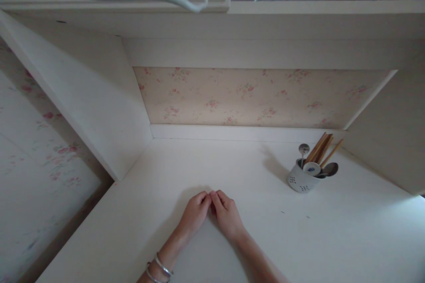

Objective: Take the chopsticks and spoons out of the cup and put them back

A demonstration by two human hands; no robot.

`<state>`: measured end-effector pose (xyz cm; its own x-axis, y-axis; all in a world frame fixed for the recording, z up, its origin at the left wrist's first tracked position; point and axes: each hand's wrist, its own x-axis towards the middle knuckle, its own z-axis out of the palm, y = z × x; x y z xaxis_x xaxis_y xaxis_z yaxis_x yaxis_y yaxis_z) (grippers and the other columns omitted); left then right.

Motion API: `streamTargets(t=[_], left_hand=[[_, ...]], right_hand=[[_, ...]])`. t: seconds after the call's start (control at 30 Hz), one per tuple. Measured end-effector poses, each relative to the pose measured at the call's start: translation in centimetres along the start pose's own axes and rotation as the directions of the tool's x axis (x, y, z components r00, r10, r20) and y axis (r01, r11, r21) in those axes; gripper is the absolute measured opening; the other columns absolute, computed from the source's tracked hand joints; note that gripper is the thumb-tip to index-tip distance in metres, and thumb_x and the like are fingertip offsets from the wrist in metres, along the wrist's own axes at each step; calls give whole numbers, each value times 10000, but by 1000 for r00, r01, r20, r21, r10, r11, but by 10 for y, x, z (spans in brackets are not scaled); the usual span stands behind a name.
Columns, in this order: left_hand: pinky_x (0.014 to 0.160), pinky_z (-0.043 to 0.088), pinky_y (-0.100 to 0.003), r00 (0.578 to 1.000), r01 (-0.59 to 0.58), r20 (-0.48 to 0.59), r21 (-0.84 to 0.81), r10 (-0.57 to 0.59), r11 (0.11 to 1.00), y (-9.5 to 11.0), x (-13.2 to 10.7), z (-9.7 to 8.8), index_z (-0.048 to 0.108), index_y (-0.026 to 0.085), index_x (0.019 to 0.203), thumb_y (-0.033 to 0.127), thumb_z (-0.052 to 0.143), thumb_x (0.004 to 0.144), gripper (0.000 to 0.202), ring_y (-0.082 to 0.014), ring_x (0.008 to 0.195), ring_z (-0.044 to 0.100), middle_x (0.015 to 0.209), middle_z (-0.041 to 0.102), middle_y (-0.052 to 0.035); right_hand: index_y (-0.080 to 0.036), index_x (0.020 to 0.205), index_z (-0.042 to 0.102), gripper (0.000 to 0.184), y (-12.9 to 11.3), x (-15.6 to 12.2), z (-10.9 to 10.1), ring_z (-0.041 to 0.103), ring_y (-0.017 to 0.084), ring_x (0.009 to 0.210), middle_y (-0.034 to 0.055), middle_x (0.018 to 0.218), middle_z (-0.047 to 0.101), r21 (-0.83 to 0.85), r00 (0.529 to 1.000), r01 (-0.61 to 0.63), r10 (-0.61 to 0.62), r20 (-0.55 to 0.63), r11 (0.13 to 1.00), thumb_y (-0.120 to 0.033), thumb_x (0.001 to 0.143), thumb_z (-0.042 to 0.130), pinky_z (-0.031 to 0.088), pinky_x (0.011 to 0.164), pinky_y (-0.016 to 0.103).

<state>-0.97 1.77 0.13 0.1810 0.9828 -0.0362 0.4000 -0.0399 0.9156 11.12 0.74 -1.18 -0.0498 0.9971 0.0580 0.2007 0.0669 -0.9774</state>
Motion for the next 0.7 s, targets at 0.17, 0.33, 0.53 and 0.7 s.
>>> streamTargets(t=[0.17, 0.33, 0.53, 0.7], left_hand=[[611, 321, -258, 1000, 19, -6, -15, -19, 1000, 0, 0, -3, 477, 189, 649, 529, 398, 886, 421, -141, 626, 435, 605, 451, 30], [550, 251, -249, 996, 94, 0, -51, -94, 994, -1, 0, -5, 431, 199, 641, 572, 399, 878, 443, -113, 537, 335, 545, 324, 64], [535, 230, -246, 996, 87, 25, -41, -86, 995, -7, 1, -2, 431, 199, 644, 579, 420, 869, 441, -111, 527, 311, 537, 305, 69], [545, 236, -248, 996, 85, 25, -15, -84, 996, -5, 1, -2, 428, 199, 642, 581, 419, 869, 444, -115, 542, 319, 550, 314, 65]], right_hand=[[-184, 678, 540, 356, -8, 9, -21, 391, 86, 455, -58, 547, 490, 500, 989, -143, 146, 34, 854, -485, 858, 600, 287, 453, 217], [-191, 881, 557, 208, -2, 21, -100, 488, 75, 486, -44, 683, 599, 963, 950, 55, 282, -131, 264, -376, 818, 626, 407, 495, 194], [-240, 897, 440, 200, 27, 15, -160, 602, 113, 638, 11, 891, 620, 908, 802, 409, 440, -404, 90, -424, 834, 487, 493, 543, 250], [-318, 1009, 370, 264, 29, 12, -172, 682, 155, 829, 14, 1010, 588, 817, 626, 532, 547, -556, 221, -494, 848, 481, 534, 579, 275]])
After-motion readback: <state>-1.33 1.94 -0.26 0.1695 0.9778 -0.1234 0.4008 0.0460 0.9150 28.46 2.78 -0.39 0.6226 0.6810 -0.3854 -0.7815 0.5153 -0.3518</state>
